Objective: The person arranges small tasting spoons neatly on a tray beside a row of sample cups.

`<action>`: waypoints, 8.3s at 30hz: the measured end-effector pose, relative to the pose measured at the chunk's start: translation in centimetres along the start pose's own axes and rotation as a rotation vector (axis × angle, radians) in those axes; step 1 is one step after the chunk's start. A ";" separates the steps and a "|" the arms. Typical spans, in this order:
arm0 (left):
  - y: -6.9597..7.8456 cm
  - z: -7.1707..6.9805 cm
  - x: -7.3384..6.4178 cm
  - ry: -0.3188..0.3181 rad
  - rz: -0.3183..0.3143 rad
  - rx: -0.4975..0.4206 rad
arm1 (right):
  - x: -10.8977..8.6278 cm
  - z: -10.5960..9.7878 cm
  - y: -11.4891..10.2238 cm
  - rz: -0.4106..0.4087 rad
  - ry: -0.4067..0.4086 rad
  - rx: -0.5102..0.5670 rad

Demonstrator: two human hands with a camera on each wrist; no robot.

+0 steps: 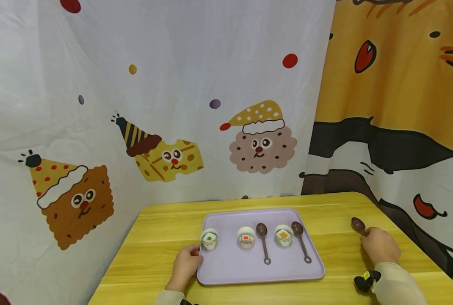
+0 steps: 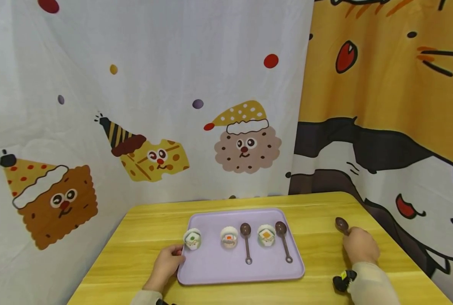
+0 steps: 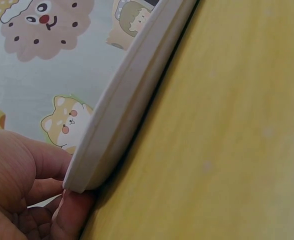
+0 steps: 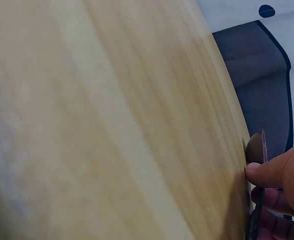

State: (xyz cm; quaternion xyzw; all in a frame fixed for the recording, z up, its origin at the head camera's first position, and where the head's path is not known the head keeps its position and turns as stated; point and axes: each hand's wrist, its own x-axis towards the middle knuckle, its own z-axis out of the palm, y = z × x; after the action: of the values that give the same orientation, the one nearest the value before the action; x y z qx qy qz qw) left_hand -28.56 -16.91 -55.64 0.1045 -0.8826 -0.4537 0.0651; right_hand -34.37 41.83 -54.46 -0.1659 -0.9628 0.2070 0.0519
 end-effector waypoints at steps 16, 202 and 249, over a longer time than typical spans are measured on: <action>-0.1 0.1 -0.1 0.008 0.021 -0.006 | -0.3 -2.2 -0.6 -0.085 -0.033 -0.017; -0.6 0.0 0.3 -0.070 -0.031 -0.110 | -15.5 11.2 -35.0 -0.496 0.043 0.337; -0.3 -0.2 -0.1 -0.055 0.007 -0.096 | -17.0 16.4 -36.1 -0.493 0.120 0.144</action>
State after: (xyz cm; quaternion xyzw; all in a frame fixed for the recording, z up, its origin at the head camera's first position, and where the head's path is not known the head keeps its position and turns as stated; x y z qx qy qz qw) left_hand -28.40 -17.18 -55.74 0.0858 -0.8617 -0.4979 0.0472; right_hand -31.95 -1.23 -54.90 0.0660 -0.9521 0.2460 0.1694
